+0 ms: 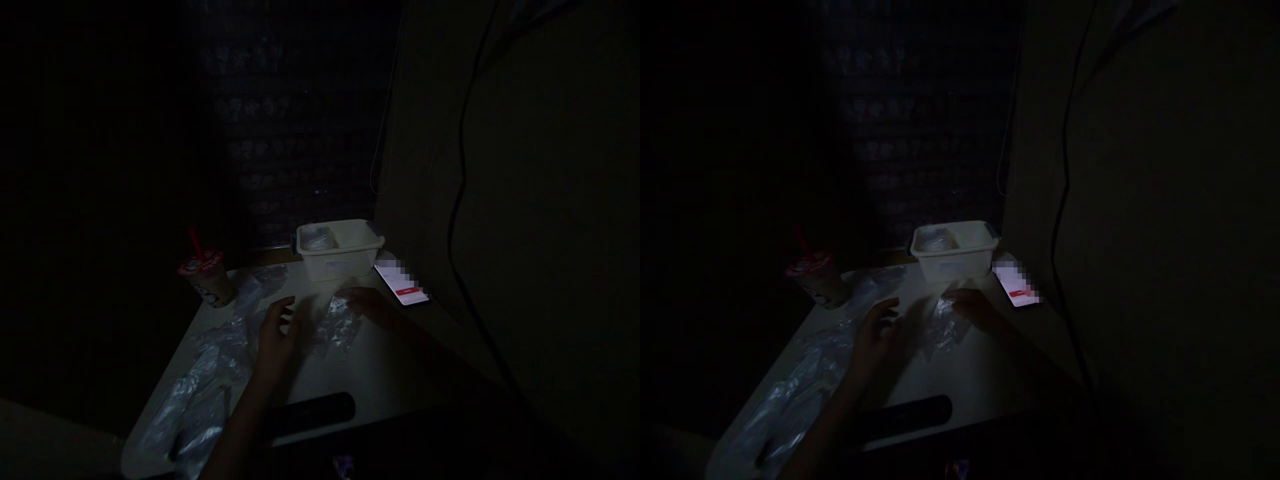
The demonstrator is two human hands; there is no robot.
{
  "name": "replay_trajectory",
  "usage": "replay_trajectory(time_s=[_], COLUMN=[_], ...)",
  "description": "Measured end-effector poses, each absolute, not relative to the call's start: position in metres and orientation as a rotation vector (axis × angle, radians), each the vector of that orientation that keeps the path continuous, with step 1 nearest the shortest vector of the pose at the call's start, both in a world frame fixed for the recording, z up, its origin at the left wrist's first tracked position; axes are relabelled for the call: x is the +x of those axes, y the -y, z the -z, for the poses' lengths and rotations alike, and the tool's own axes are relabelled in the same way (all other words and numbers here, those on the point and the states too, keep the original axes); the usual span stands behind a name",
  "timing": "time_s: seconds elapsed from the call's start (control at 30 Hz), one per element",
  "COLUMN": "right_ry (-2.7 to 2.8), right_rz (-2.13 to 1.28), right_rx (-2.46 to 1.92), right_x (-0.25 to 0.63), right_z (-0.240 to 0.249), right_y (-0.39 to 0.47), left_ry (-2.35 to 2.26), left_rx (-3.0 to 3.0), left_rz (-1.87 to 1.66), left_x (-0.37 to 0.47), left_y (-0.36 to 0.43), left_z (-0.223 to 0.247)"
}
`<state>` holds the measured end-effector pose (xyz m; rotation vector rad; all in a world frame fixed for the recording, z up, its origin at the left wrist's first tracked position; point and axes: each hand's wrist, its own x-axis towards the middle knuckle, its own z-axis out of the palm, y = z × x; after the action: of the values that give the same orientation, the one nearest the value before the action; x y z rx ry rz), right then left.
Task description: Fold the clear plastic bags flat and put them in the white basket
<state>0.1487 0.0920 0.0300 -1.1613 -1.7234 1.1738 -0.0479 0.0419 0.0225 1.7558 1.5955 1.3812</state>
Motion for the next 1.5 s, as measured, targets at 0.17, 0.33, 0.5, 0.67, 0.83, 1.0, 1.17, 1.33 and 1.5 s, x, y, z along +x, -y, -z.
replay_trajectory(time_s=[0.17, 0.33, 0.5, 0.67, 0.83, 1.0, 1.17, 1.33, 1.5], right_ry=[2.155, 2.302, 2.296, 2.256, 2.12, 2.046, 1.664, 1.357, 1.181], right_rz=[-1.013, -0.854, -0.857, -0.985, -1.129, -1.093, -1.303, -1.413, -1.7], right_rx=[-1.117, -1.023, -0.955, -0.863, -1.068, -1.11, -1.097, -1.085, -1.066], right_x=[0.147, 0.145, 0.154, 0.159, 0.163, 0.172, 0.18, 0.18, 0.173], right_z=[-0.058, -0.078, -0.074, -0.066, -0.061, -0.057, -0.051, -0.047, -0.044], right_y=[-0.08, -0.077, -0.081, -0.083, -0.085, -0.091, -0.098, -0.097, -0.088], left_ry=[-1.338, -1.374, -1.312, -1.215, -1.177, -1.244, -1.375, -1.334, -1.313], left_rx=[2.379, 2.561, 2.235, 1.69, 1.53, 1.549, 1.479, 1.377, 1.274], left_rz=[-1.073, -0.642, -0.733, -0.893, -1.028, -1.032, -1.036, -1.09, -1.174], left_x=[-0.033, -0.029, -0.039, -0.046, -0.053, -0.063, -0.069, -0.067, -0.062], left_y=[-0.044, -0.056, -0.06, -0.056, -0.057, -0.055, -0.052, -0.052, -0.051], left_z=[-0.053, -0.079, -0.075, -0.067, -0.056, -0.058, -0.061, -0.049, -0.038])
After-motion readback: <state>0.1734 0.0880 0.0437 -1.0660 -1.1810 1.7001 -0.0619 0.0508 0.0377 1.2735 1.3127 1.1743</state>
